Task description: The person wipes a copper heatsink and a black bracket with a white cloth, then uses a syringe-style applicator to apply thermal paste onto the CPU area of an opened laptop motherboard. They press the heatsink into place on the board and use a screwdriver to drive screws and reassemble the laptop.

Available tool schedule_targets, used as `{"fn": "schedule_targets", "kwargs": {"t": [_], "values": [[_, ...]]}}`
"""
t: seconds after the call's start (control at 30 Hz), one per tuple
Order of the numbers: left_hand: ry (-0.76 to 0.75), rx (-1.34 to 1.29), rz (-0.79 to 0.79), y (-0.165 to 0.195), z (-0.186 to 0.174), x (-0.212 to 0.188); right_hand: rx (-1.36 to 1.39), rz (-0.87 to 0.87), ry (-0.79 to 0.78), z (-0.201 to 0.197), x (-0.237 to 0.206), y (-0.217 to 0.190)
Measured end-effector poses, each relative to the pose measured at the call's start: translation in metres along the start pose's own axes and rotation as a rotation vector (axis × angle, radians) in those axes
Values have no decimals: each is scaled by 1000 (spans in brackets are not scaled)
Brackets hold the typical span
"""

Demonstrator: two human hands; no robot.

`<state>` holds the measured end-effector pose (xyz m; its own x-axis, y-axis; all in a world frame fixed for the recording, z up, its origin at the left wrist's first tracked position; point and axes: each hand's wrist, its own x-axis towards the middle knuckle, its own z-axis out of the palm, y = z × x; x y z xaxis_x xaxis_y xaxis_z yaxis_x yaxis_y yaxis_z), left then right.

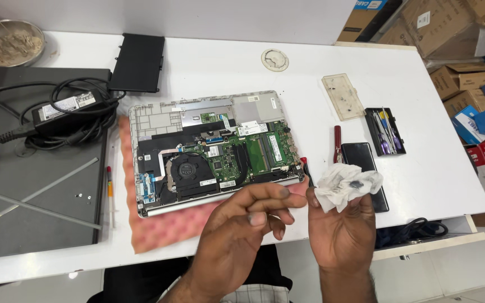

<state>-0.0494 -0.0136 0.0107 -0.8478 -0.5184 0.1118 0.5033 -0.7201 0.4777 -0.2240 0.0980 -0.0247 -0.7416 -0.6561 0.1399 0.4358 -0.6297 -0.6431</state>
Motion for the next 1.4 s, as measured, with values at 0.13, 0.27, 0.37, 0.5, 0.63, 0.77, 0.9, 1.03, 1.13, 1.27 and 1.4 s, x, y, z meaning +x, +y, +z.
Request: {"fn": "schedule_targets", "kwargs": {"t": [0.13,0.27,0.37,0.5,0.63,0.77,0.9,1.03,1.13,1.27,1.4], "values": [[-23,-26,-34,-3,-3,-4,-118,-55,-54,7,-8,1],[8,120,-32,-10,-5,-3,-357,-154,-177,16,-20,7],[-48,228,1,-17,-6,-8,-539,-258,-221,20,-25,12],[-57,130,-76,-26,-3,-14,-569,-284,-203,24,-27,10],[-123,666,130,-26,-1,-13,-667,-264,-179,29,-28,4],[-85,1258,441,-23,-5,-7,-454,-43,-80,25,-15,1],[-14,481,11,-15,-15,-12,-131,-33,-106,9,3,-3],[-2,-213,-111,-19,-25,-12,-182,-89,-192,-2,0,6],[-56,-322,-130,-29,-30,-16,-308,-115,-129,-4,-17,18],[-77,-338,-157,-46,-34,-20,-496,-49,-187,-13,-34,21],[-49,-114,-89,-60,-34,-14,-536,-56,-167,-30,-23,16]]}}
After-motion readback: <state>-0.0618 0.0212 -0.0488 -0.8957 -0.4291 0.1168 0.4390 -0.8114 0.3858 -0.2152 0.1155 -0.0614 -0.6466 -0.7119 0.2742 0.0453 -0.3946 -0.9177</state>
